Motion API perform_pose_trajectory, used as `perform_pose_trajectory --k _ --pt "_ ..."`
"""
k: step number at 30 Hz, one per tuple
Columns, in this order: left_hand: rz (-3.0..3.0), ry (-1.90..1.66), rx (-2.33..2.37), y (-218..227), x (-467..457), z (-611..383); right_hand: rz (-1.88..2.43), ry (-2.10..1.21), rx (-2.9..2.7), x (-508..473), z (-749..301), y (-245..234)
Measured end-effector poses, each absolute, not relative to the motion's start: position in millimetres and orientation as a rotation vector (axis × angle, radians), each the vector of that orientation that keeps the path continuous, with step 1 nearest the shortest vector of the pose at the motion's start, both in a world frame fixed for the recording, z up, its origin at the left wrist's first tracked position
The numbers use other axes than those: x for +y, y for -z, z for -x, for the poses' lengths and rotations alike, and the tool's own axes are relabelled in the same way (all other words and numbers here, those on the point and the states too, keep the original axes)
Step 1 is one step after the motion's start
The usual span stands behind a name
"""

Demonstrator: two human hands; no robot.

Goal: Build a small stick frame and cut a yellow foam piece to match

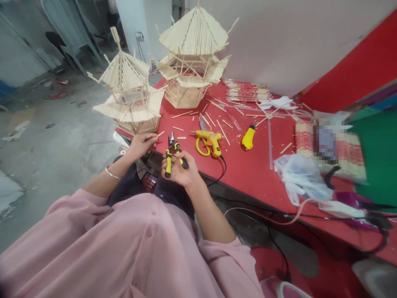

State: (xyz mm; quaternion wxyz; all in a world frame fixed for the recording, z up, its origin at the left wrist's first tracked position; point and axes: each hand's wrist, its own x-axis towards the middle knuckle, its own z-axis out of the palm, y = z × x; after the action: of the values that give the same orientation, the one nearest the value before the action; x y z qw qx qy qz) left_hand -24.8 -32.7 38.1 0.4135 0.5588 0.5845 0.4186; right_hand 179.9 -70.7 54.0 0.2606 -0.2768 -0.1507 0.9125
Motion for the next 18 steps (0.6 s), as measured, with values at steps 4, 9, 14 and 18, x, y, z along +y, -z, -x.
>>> perform_pose_trajectory --k 4,9,14,18 --pt "-1.930 -1.029 1.631 -39 -6 4 0.785 -2.457 -0.287 -101 -193 -54" --pt "-2.252 -0.867 1.659 -39 47 -27 0.841 -2.378 -0.421 -133 -209 -54" --pt "-2.309 -0.543 1.731 -31 60 -31 0.833 -2.341 -0.470 -150 -215 -56" --pt "-2.286 -0.417 1.910 -28 32 -28 0.812 -2.323 -0.416 -157 -212 -52"
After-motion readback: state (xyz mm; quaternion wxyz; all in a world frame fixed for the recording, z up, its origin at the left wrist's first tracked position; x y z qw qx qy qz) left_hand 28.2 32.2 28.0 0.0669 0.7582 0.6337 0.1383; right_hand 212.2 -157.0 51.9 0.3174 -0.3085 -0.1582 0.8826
